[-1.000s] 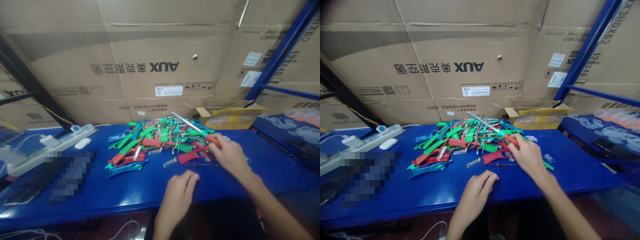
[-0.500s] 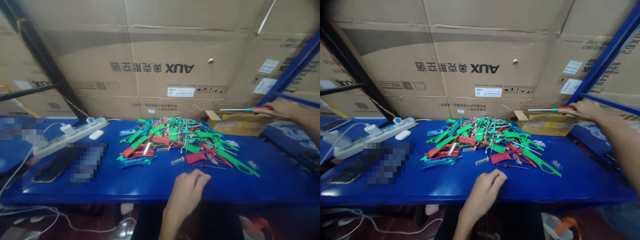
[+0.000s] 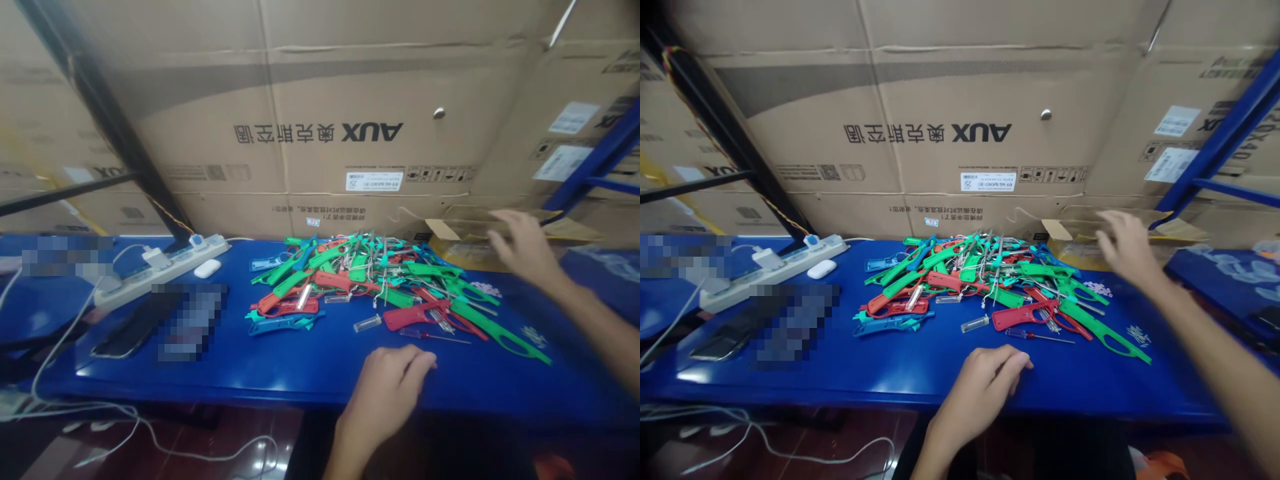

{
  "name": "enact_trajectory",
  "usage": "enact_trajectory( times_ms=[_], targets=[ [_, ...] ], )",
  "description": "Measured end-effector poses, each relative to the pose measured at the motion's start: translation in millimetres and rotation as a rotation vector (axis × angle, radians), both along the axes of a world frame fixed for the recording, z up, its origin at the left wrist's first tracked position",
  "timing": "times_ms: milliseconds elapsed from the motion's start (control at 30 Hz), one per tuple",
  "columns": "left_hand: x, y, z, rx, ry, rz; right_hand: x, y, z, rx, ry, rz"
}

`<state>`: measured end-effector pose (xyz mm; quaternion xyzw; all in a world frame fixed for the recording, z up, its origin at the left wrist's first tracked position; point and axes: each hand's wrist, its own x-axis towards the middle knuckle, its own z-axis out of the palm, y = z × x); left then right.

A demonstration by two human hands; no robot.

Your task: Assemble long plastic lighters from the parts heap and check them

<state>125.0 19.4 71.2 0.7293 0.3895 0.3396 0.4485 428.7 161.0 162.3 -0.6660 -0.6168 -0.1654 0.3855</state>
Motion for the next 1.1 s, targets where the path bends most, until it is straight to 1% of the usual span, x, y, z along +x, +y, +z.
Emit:
enact_trajectory(
  times_ms=[67, 100, 133, 167, 200, 233, 267, 300, 333, 367, 400, 433, 467, 500, 567, 633, 700, 767, 833, 900, 1000, 1033, 1067, 1100],
  targets=[
    [-6.7, 4.9, 4.4, 0.012, -0.027, -0.008, -19.8, -3.2, -23.9, 0.066, -0.126, 0.16],
    [-13.3, 11.4, 8.8, 0.056, -0.042, -0.004, -30.3, -1.5, -34.2, 0.09, -0.18, 0.234],
    [-22.2, 21.4, 15.1, 0.129, -0.054, 0.009, -40.6, 2.3, -42.8, 0.099, -0.234, 0.312],
    [-33.2, 35.4, 23.3, 0.236, -0.058, 0.063, -50.5, 7.8, -49.3, 0.09, -0.289, 0.395],
    [-45.5, 53.3, 33.4, 0.375, -0.027, 0.121, -59.6, 14.3, -53.9, 0.083, -0.333, 0.463],
    [-58.3, 74.7, 44.8, 0.536, 0.048, 0.232, -67.7, 21.3, -56.9, 0.078, -0.366, 0.511],
    [-70.6, 98.6, 56.9, 0.689, 0.146, 0.396, -74.6, 28.0, -58.6, 0.075, -0.389, 0.544],
    [-81.4, 123.7, 68.9, 0.722, 0.176, 0.506, -80.3, 33.8, -59.5, 0.078, -0.402, 0.562],
    [-89.7, 148.3, 79.9, 0.728, 0.202, 0.574, -84.9, 38.1, -60.2, 0.084, -0.407, 0.57],
    [-95.3, 171.0, 88.9, 0.732, 0.24, 0.611, -88.3, 40.7, -61.0, 0.09, -0.408, 0.575],
    [-97.9, 190.3, 95.3, 0.737, 0.292, 0.604, -90.8, 41.3, -62.0, 0.094, -0.407, 0.581],
    [-98.1, 205.3, 98.4, 0.748, 0.35, 0.564, -92.4, 40.3, -63.4, 0.097, -0.407, 0.589],
    [-96.6, 215.9, 98.1, 0.759, 0.414, 0.495, -93.4, 37.9, -65.1, 0.098, -0.406, 0.601],
    [-94.2, 222.1, 94.4, 0.765, 0.477, 0.42, -93.6, 34.7, -66.7, 0.098, -0.403, 0.614],
    [-89.8, 225.3, 79.5, 0.764, 0.583, 0.292, -92.2, 28.0, -68.6, 0.107, -0.377, 0.622],
    [-88.4, 222.9, 60.7, 0.743, 0.655, 0.213, -88.5, 23.5, -67.6, 0.128, -0.32, 0.602],
    [-90.4, 221.3, 46.0, 0.732, 0.684, 0.188, -83.7, 22.0, -64.4, 0.143, -0.246, 0.57],
    [-94.9, 222.3, 39.5, 0.733, 0.676, 0.197, -79.4, 22.6, -61.8, 0.137, -0.176, 0.548],
    [-100.7, 223.9, 40.8, 0.745, 0.637, 0.229, -76.9, 24.1, -62.1, 0.107, -0.123, 0.549],
    [-106.6, 222.5, 46.7, 0.765, 0.574, 0.286, -76.8, 24.8, -64.9, 0.063, -0.082, 0.564],
    [-110.3, 209.9, 57.8, 0.787, 0.436, 0.4, -81.7, 20.9, -67.3, 0.005, -0.031, 0.576],
    [-108.9, 202.6, 61.1, 0.781, 0.361, 0.421, -85.0, 17.7, -66.4, -0.017, -0.003, 0.59],
    [-105.9, 194.0, 63.8, 0.742, 0.217, 0.405, -89.3, 13.5, -64.6, -0.043, 0.054, 0.63],
    [-101.3, 184.4, 65.6, 0.683, 0.064, 0.336, -94.6, 8.4, -62.2, -0.076, 0.14, 0.698]
  ],
)
